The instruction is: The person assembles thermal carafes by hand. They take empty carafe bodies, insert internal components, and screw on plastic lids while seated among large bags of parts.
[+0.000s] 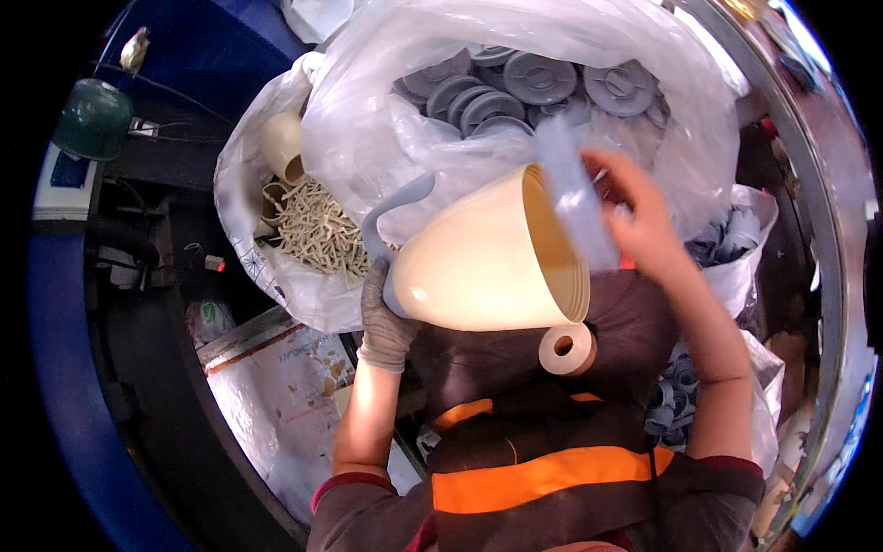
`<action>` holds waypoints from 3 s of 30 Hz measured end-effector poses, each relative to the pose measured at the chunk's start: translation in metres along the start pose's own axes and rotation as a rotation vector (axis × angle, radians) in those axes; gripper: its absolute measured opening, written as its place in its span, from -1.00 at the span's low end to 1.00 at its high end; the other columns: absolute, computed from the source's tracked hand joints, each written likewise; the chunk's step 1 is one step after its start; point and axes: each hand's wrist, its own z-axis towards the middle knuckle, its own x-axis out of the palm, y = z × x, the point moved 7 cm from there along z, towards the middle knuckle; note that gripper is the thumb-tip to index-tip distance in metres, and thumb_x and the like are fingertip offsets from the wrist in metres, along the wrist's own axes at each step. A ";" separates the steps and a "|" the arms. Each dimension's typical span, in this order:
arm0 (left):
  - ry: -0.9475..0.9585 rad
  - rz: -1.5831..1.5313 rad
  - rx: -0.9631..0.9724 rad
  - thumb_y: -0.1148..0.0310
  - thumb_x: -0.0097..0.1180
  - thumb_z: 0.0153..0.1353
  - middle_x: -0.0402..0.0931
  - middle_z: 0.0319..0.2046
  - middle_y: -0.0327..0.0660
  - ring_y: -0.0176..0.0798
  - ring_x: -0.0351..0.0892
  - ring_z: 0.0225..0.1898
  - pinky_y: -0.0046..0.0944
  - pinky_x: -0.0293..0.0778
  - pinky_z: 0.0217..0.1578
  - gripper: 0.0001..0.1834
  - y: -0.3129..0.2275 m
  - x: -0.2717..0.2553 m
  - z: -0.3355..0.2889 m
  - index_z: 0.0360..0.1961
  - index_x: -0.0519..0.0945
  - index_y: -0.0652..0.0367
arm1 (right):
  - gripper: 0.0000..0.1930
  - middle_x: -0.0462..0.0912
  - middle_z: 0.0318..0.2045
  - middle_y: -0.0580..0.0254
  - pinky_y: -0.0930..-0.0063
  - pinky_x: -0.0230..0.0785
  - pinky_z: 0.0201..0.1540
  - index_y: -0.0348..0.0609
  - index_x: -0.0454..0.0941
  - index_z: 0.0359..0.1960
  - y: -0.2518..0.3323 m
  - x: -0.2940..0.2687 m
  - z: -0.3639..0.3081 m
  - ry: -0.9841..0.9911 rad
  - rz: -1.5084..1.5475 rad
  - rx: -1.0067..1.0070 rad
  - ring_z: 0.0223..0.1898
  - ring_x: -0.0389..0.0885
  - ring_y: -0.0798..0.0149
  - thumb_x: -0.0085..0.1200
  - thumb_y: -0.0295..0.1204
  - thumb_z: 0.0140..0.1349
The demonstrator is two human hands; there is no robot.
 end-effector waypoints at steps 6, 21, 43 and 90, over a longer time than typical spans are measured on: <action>0.005 0.057 -0.053 0.11 -0.03 0.26 0.53 -0.09 -0.03 -0.06 0.52 -0.05 -0.04 0.43 0.04 -0.54 0.013 0.003 -0.003 0.00 0.43 0.26 | -0.30 0.42 -0.12 0.16 0.52 0.34 -0.25 -0.14 0.45 0.04 0.023 -0.005 -0.069 -0.013 -0.037 -0.113 -0.25 0.45 0.28 0.23 -0.22 -0.29; 0.159 0.443 0.430 0.11 0.08 0.19 0.56 -0.13 -0.05 -0.14 0.56 -0.10 -0.15 0.46 0.00 -0.51 -0.034 0.078 -0.059 -0.03 0.47 0.32 | -0.25 0.38 -0.02 0.08 0.40 0.39 -0.11 -0.16 0.38 0.08 0.021 -0.006 -0.108 -0.026 0.068 -0.195 -0.15 0.48 0.21 0.27 -0.18 -0.25; 0.155 0.266 0.079 0.05 0.00 0.20 0.54 -0.13 -0.07 -0.14 0.53 -0.10 -0.15 0.43 -0.01 -0.50 0.036 0.048 -0.019 -0.05 0.48 0.28 | -0.35 0.39 0.14 0.19 0.47 0.13 0.20 -0.23 0.28 0.21 -0.061 0.022 -0.120 -0.378 0.978 0.398 0.11 0.36 0.28 -0.19 0.08 0.32; -0.493 2.355 0.529 0.13 -0.04 0.26 0.52 -0.31 -0.06 -0.09 0.50 -0.30 -0.20 0.40 -0.27 -0.61 -0.158 -0.185 -0.009 -0.13 0.51 0.26 | -0.68 0.37 0.04 0.14 0.47 0.38 -0.09 -0.17 0.44 0.01 0.011 -0.159 -0.141 -0.717 -0.147 -0.081 -0.18 0.53 0.33 0.03 -0.42 0.21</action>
